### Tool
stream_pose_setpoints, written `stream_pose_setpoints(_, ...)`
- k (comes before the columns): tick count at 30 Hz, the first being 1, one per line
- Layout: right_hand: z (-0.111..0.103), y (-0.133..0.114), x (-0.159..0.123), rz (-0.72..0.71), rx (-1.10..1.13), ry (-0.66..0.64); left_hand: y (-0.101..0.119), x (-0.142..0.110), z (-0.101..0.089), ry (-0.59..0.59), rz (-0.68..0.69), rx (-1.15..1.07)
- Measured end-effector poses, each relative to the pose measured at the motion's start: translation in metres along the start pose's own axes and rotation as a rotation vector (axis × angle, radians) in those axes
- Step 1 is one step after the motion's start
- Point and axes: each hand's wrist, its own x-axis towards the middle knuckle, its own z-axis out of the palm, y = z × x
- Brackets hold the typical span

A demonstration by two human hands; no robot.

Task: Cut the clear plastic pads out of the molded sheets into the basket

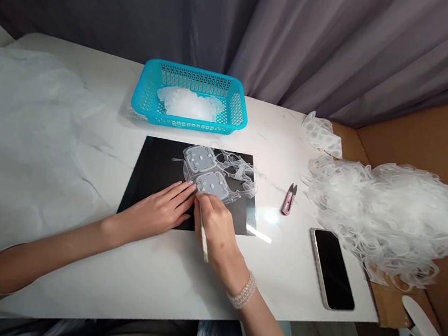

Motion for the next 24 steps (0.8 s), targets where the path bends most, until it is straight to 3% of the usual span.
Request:
stream_pose_setpoints(4,-0.011,-0.010,-0.009,-0.001,-0.071,-0.096,0.001,-0.001,-0.002,-0.026,-0.041,-0.021)
stream_pose_setpoints(7,-0.014,-0.012,-0.012,-0.032,-0.106,-0.092,0.000,-0.001,-0.003,-0.017,-0.037,-0.014)
stream_pose_setpoints(11,-0.009,-0.005,-0.005,-0.109,-0.151,-0.054,-0.002,0.000,-0.003,-0.001,-0.016,-0.068)
stream_pose_setpoints(17,0.000,0.012,0.003,-0.117,-0.195,-0.043,-0.008,-0.001,0.005,0.023,0.057,-0.181)
stream_pose_setpoints(21,0.009,0.010,0.005,-0.151,-0.198,-0.090,-0.010,-0.003,0.010,0.048,0.058,-0.201)
stream_pose_setpoints(24,0.012,0.008,0.010,-0.151,-0.080,-0.133,-0.010,-0.004,0.012,0.063,0.066,-0.186)
